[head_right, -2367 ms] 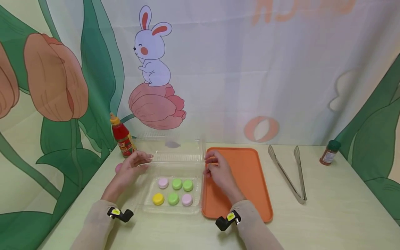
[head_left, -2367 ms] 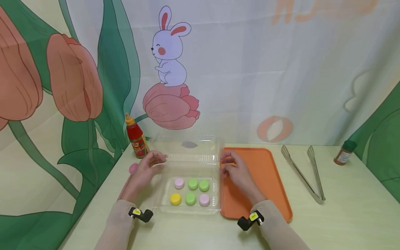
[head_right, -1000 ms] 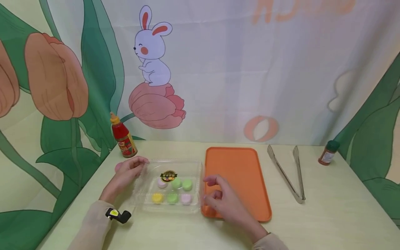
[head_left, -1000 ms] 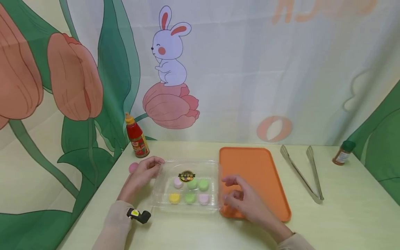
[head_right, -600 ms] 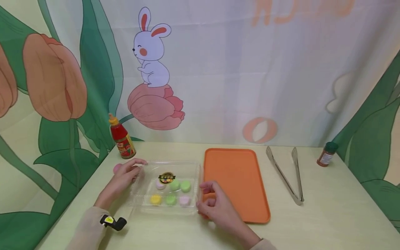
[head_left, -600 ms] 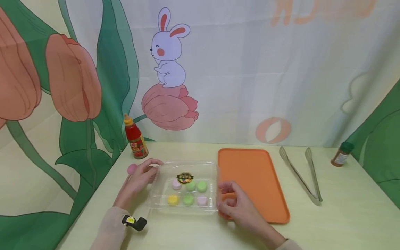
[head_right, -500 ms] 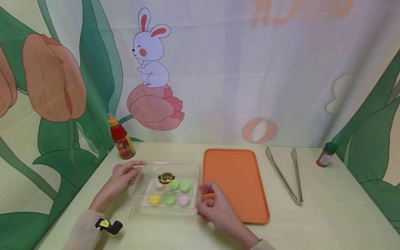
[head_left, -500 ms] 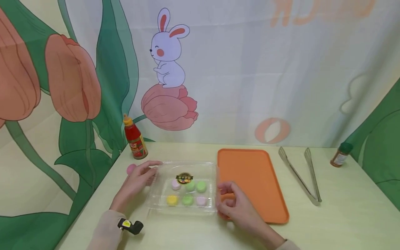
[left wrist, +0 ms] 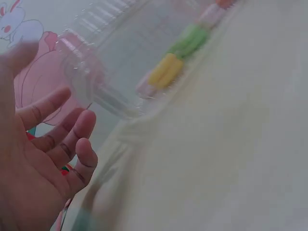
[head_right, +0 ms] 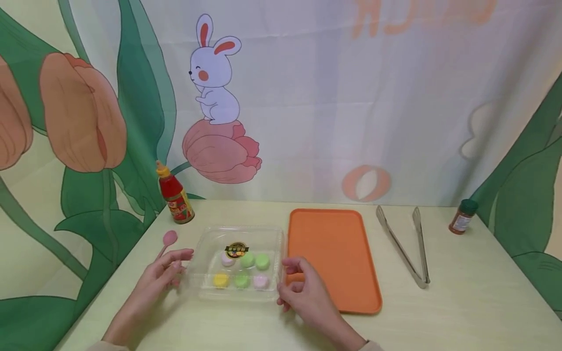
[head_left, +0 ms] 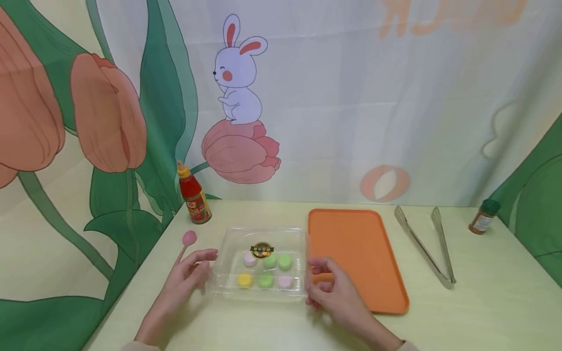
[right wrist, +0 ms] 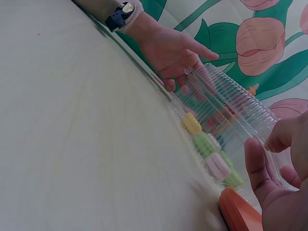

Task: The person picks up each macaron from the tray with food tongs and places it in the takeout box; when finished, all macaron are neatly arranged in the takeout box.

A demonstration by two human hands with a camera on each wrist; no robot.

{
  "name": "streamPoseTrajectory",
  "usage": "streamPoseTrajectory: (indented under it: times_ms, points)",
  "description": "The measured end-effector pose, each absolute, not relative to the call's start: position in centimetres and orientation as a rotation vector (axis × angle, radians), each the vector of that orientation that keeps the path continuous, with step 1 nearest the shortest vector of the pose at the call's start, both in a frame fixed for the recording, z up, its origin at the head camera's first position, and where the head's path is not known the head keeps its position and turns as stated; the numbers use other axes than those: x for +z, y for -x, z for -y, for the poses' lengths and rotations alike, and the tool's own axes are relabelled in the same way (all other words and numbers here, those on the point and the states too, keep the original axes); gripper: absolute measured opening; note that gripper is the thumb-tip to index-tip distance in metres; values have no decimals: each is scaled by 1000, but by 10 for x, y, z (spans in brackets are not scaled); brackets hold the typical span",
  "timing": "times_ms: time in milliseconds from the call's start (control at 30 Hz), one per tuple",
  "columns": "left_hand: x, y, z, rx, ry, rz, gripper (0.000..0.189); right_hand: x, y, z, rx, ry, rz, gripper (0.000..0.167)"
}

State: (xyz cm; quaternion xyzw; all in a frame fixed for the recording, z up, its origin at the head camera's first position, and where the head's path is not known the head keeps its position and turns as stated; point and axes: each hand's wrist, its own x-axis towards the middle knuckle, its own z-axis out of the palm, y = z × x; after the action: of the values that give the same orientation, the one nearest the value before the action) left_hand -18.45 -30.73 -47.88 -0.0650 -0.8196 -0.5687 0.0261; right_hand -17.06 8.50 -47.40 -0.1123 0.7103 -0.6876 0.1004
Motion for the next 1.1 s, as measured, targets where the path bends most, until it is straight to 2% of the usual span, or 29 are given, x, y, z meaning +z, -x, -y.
streamPoseTrajectory:
  times_ms: [133,267,467,1100]
  points:
    - [-490,172,302,-1763,301,2526,53,-476,169,-84,-2028,325,-2116,52]
    - [-496,168,296,-1788,289,2503,66,-480,168,-85,-2021,324,-2119,56]
    - [-497,167,292,-1780,195,2501,71,-483,166,-82,-2046,324,-2050,67]
    - [-496,166,290,-1764,149,2520,74,-484,156,-68,-2217,218,-2003,61]
